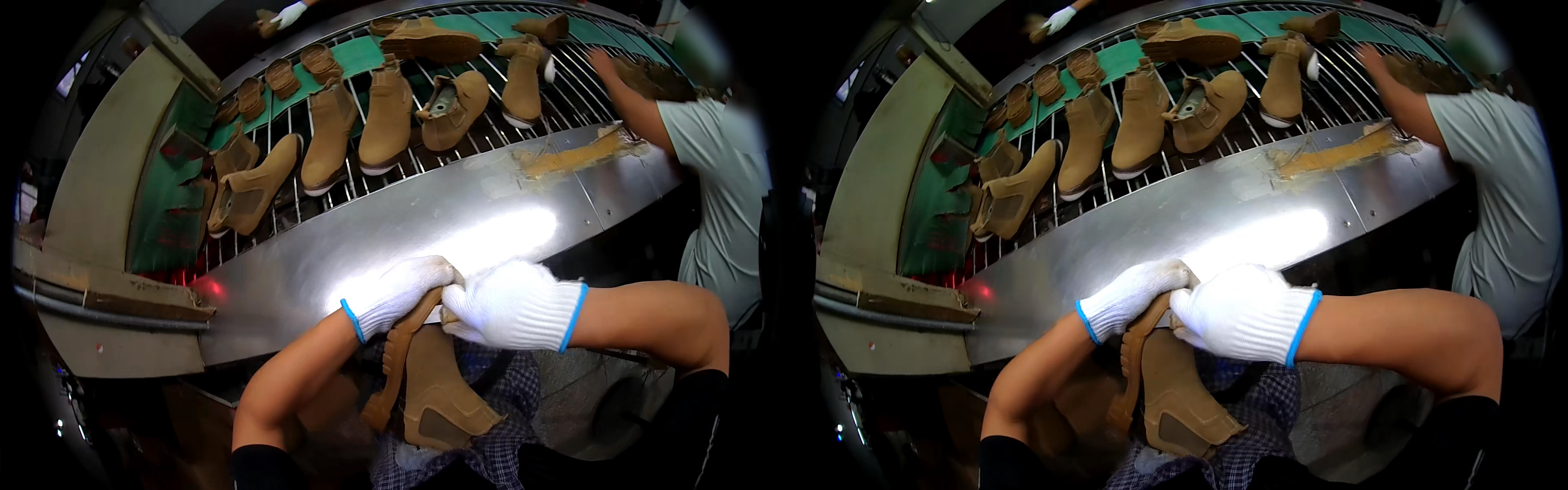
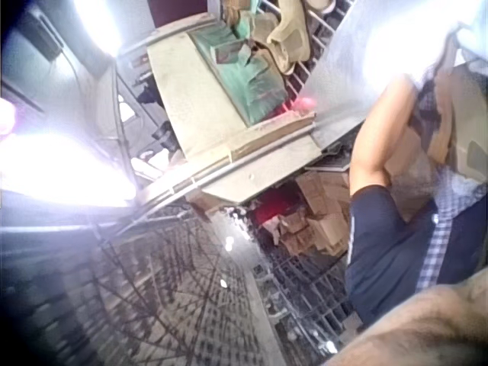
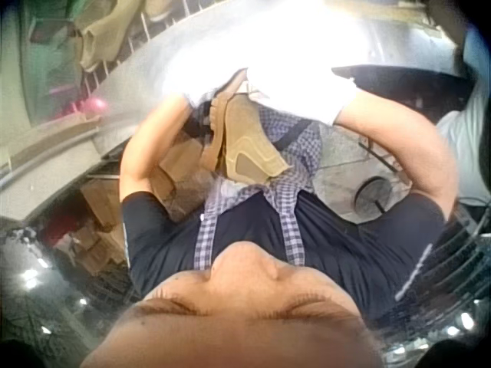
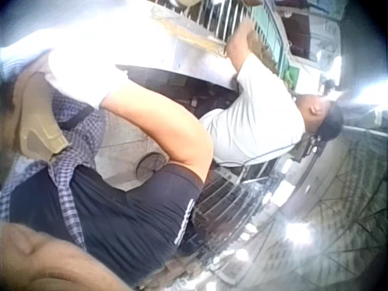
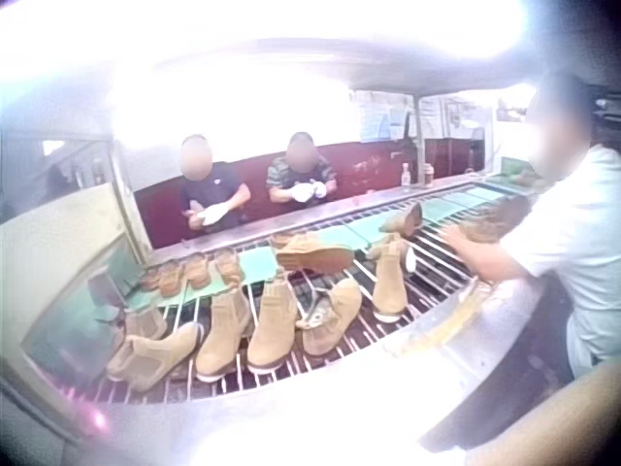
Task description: The person picks up boots from a conveyor belt, trims excess material from the edges of the soles using a knife, and then places the boots back onto the belt.
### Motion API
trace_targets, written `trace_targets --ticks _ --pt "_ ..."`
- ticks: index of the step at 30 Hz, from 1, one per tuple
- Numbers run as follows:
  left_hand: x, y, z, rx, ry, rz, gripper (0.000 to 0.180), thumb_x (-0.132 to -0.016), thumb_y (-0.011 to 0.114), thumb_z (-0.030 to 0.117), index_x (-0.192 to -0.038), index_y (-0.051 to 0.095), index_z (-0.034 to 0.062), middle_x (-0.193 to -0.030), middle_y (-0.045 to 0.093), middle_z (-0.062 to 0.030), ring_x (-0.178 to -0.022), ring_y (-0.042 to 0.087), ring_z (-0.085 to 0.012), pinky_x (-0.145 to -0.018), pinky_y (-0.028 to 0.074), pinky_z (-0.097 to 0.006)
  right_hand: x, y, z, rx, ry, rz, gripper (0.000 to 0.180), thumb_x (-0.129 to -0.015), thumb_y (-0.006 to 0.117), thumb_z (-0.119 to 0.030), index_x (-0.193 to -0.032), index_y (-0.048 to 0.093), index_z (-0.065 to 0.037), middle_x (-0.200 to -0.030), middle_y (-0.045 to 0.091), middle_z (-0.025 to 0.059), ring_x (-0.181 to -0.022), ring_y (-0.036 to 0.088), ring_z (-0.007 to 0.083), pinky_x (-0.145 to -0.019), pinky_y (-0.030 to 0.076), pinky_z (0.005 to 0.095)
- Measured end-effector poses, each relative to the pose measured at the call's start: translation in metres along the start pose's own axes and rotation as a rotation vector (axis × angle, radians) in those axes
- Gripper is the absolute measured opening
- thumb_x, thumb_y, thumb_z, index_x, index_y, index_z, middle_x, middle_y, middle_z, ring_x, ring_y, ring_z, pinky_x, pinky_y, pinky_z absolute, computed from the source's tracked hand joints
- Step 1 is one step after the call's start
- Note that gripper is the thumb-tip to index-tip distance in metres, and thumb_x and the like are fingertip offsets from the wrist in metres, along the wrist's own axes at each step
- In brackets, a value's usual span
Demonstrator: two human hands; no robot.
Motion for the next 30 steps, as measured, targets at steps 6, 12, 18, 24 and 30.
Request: trace_targets --ticks 6,12,18,24,30 --pt "-0.010 0.001 -0.007 0.042 -0.093 -0.074 0.031 -0.108 0.057 0.022 -0.111 0.075 -0.0019 -0.111 0.075 -0.0124 -0.102 0.068 -0.0198 -0.098 0.055 -0.034 0.009 0.027 -0.002 -0.646 0.229 -0.015 0.052 -0.110 0.053 -0.045 -0.109 0.065 0.005 -0.089 0.074 0.0252 -0.083 0.076 0.0411 -0.078 0.063 0.0467" --pt "-0.002 0.002 0.002 -0.008 -0.092 0.003 0.029 -0.105 0.057 0.020 -0.109 0.074 -0.0024 -0.111 0.075 -0.0141 -0.103 0.069 -0.0214 -0.100 0.056 -0.036 0.008 -0.009 -0.035 0.187 -0.065 0.143 0.019 -0.095 0.065 -0.013 -0.099 0.058 0.003 -0.077 0.072 0.0157 -0.069 0.076 0.0296 -0.058 0.062 0.0382" --pt "-0.001 -0.011 -0.011 0.153 -0.168 0.016 0.027 -0.104 0.057 0.019 -0.105 0.074 -0.0017 -0.109 0.075 -0.0143 -0.102 0.071 -0.0235 -0.100 0.057 -0.037 0.003 0.034 -0.033 -0.815 0.254 -0.044 0.037 -0.106 0.059 -0.034 -0.109 0.063 0.003 -0.086 0.073 0.0203 -0.082 0.076 0.0368 -0.073 0.062 0.0444" --pt "0.014 -0.011 -0.007 -0.064 -0.046 0.090 0.032 -0.108 0.055 0.025 -0.109 0.074 -0.0018 -0.112 0.076 -0.0141 -0.105 0.071 -0.0228 -0.100 0.057 -0.036 0.023 0.036 -0.051 -0.405 0.229 0.045 0.039 -0.109 0.057 -0.036 -0.109 0.058 0.003 -0.068 0.067 0.0118 -0.053 0.068 0.0291 -0.048 0.058 0.0421" --pt "0.036 -0.018 -0.014 -0.099 0.076 0.068 0.036 -0.110 0.055 0.028 -0.119 0.072 -0.0023 -0.118 0.076 -0.0147 -0.113 0.071 -0.0233 -0.105 0.055 -0.037 0.042 0.060 -0.049 -0.696 0.246 -0.087 0.056 -0.109 0.053 -0.051 -0.120 0.058 0.003 -0.071 0.069 0.0134 -0.057 0.070 0.0300 -0.050 0.057 0.0406"
Point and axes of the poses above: each hand's wrist, its own x-axis away from the middle knuckle, its own y-axis out of the palm, z = x × y, the point moved 6 cm from there along -x, towards the middle knuckle
